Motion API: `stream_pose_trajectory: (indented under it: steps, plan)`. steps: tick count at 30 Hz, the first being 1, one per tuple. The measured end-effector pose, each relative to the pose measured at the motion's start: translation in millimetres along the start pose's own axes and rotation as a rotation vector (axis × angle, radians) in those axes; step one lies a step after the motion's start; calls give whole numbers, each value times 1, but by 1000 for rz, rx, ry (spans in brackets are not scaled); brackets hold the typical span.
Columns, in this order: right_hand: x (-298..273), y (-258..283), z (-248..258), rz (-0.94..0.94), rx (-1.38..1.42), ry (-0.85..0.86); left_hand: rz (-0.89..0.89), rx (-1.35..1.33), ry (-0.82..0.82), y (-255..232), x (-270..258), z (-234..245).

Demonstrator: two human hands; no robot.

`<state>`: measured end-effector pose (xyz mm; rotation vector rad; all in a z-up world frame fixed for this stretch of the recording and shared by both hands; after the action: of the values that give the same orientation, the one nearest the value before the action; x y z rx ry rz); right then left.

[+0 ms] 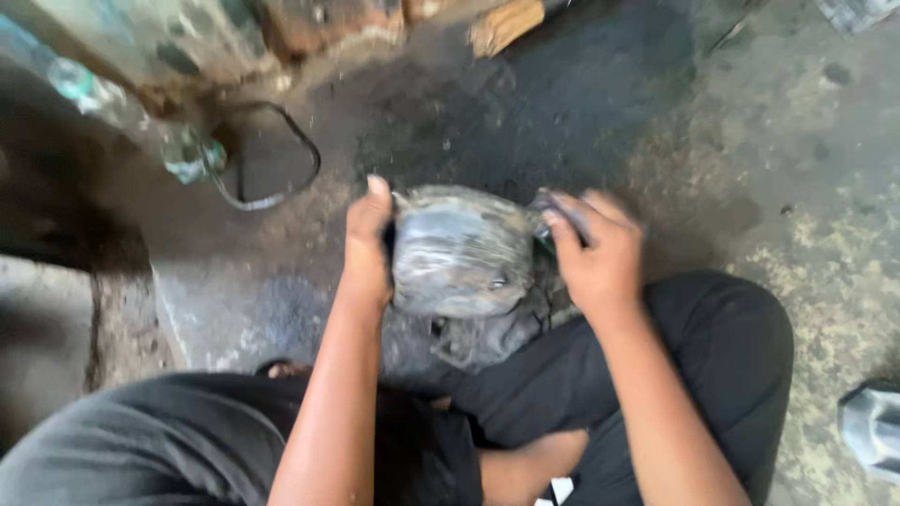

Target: The person sits on the floor and scrubs a dirty metal part with a rag. They use a small screwdriver to scrape specific areas of the part while continuing to wipe it down with the cloth.

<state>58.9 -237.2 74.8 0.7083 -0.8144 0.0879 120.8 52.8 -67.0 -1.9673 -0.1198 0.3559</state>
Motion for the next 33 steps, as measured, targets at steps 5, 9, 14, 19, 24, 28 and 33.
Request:
stream_pose_trajectory:
  steps: [5,9,14,19,24,28,33]
  plan:
    - [23,-74,18,-282,-72,-135,169,-62,-59,10,15,-5]
    - [15,-65,14,-411,256,-155,446,105,-284,39,5,14]
    - [-16,5,-41,-246,168,193,410,455,-422,48,4,24]
    - [-43,65,-71,-155,190,264,340,608,-510,44,3,34]
    - [-43,64,-78,-190,137,238,312,583,-466,51,2,20]
    - [-34,63,-79,-136,165,170,311,505,-485,53,0,18]
    - [-34,82,-71,-31,264,150,271,768,-513,24,-22,10]
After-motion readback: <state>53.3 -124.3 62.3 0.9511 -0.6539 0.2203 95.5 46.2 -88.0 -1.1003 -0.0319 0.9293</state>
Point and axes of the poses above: each hand's wrist, its own x-axis towards the middle knuckle, its own z-axis out of the back of the hand, y = z × x, the point moved 10 cm from there along x, towards the middle knuckle, and after that the axes turned 12 degrees about -y, right-handed, at the moved point
